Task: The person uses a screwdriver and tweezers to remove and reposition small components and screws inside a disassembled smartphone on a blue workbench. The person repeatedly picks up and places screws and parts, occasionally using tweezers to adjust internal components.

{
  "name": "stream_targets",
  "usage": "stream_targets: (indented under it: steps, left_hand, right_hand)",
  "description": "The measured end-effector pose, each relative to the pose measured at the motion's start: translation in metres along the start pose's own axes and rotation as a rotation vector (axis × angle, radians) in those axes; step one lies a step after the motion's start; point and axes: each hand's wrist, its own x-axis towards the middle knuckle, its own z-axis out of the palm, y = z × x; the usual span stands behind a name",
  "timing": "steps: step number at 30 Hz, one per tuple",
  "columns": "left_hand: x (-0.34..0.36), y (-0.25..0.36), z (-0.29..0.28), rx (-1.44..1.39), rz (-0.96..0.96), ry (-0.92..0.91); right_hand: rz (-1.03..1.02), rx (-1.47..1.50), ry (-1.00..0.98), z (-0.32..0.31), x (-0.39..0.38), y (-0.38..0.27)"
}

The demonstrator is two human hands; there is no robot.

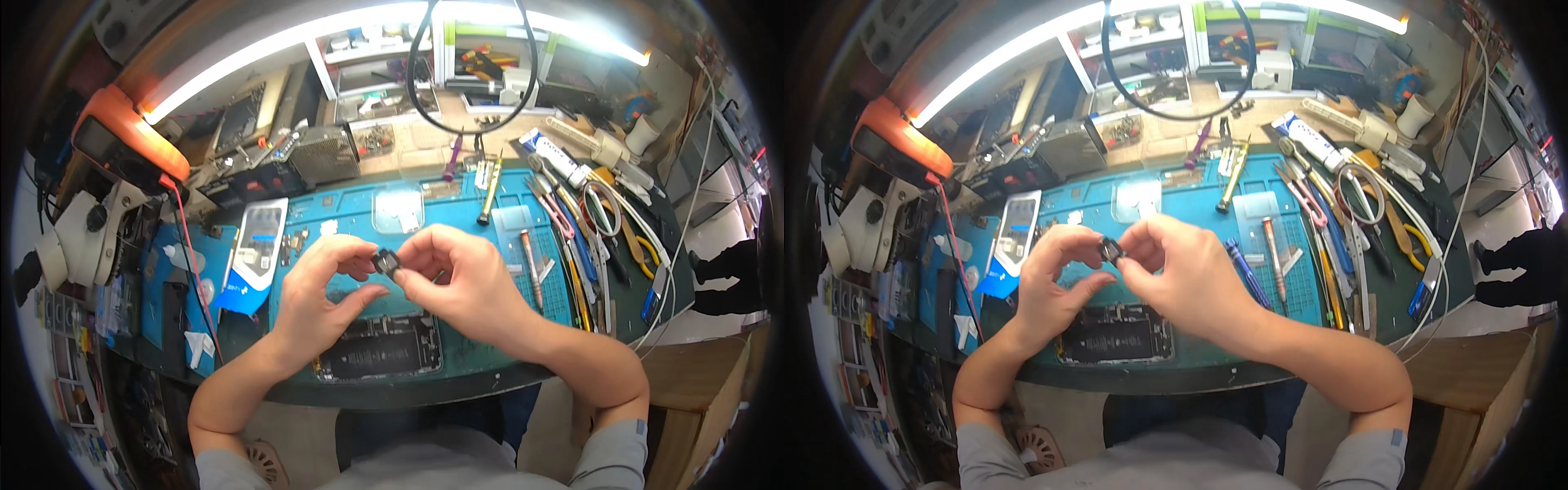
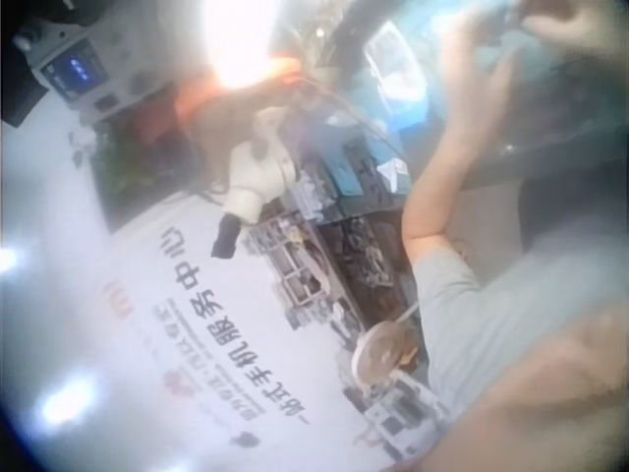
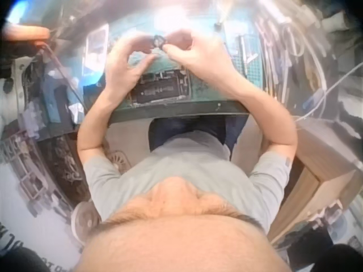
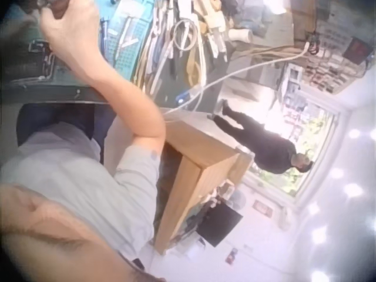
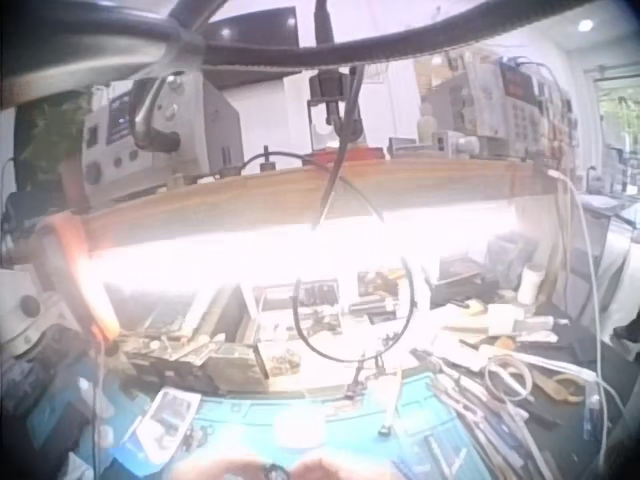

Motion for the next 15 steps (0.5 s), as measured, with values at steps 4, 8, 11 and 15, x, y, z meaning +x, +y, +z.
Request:
stream_targets:
  steps: [4,8,11,15]
  left_hand:
    - [0.003,0.006,0.005,0.244,0.148,0.040]
    - [0.002,0.012,0.010,0.259,0.165,0.057]
    - [-0.001,0.015,0.009,0.237,0.124,0.037]
    - [-0.008,0.027,0.006,0.230,0.014,-0.126]
  right_hand:
    - [0.108,0.155,-0.044,-0.002,0.003,0.002]
    - [0.124,0.210,-0.083,-0.006,0.001,0.006]
    - [0.088,-0.001,-0.129,-0.016,-0.005,-0.003]
    - [0.083,-0.122,-0.123,-0.032,-0.016,-0.004]
